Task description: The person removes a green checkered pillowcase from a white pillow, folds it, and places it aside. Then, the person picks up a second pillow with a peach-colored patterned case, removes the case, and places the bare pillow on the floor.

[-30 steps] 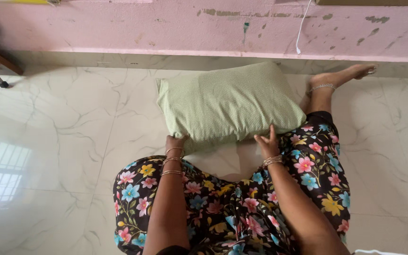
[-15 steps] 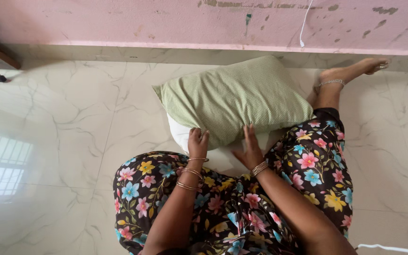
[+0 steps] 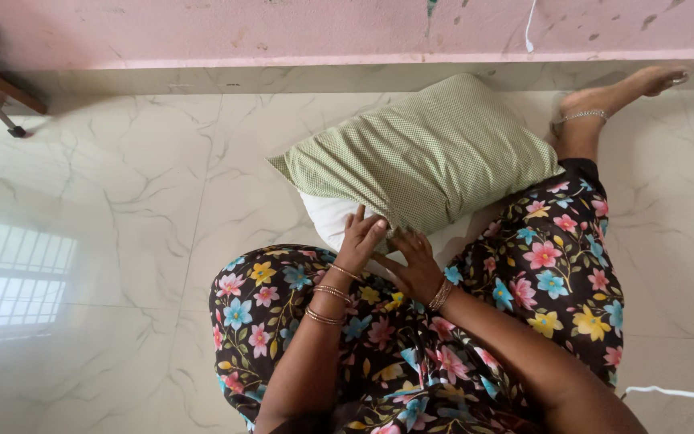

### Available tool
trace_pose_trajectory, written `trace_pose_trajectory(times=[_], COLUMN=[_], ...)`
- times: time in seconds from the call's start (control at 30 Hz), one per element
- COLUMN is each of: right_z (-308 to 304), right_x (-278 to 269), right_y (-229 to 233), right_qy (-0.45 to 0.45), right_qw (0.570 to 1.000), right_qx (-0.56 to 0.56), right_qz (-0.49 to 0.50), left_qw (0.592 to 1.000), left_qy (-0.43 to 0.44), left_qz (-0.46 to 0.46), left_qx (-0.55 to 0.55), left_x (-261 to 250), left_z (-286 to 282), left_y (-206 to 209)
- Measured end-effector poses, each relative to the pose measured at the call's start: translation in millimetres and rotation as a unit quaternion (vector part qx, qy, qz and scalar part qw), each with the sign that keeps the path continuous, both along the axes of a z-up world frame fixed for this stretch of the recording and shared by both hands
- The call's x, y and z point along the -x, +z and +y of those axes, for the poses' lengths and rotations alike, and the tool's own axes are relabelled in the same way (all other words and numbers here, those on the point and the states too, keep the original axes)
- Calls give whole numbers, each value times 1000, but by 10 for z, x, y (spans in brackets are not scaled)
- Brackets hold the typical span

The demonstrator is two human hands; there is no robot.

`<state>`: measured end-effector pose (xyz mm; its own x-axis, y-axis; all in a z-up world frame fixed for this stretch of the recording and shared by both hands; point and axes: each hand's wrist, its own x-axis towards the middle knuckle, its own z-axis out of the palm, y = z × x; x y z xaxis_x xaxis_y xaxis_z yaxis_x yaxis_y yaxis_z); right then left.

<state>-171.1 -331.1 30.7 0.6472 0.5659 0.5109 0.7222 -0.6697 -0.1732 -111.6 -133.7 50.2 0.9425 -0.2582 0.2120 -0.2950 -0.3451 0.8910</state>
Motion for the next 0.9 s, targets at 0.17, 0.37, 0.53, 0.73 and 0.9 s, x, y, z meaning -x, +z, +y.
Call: trace_pose_trajectory(times=[0.17,0.37,0.53,0.73,0.9], right_z=[66,116,-134,-352,-383], right_x=[93,123,-42,-224,-191], right_y=[153,116,-98,-41,278], right_qy=[45,-37,-43,-50,-52], right_qw=[996,997,999,996,991], right_qx=[-53,37,32,-43,-90], right_qz=[-56,52,2,-56,-88], left_qw=[993,994,992,945,964], left_qy=[-65,-42,-43,-45,-5], left_qz=[83,99,108,-156,-149], left_qx=[53,15,-53,-285,-222], left_x=[-21,64,218,474,451], left_z=[-13,-81,-86,-84,-56], left_y=[-105,115,383,481,469])
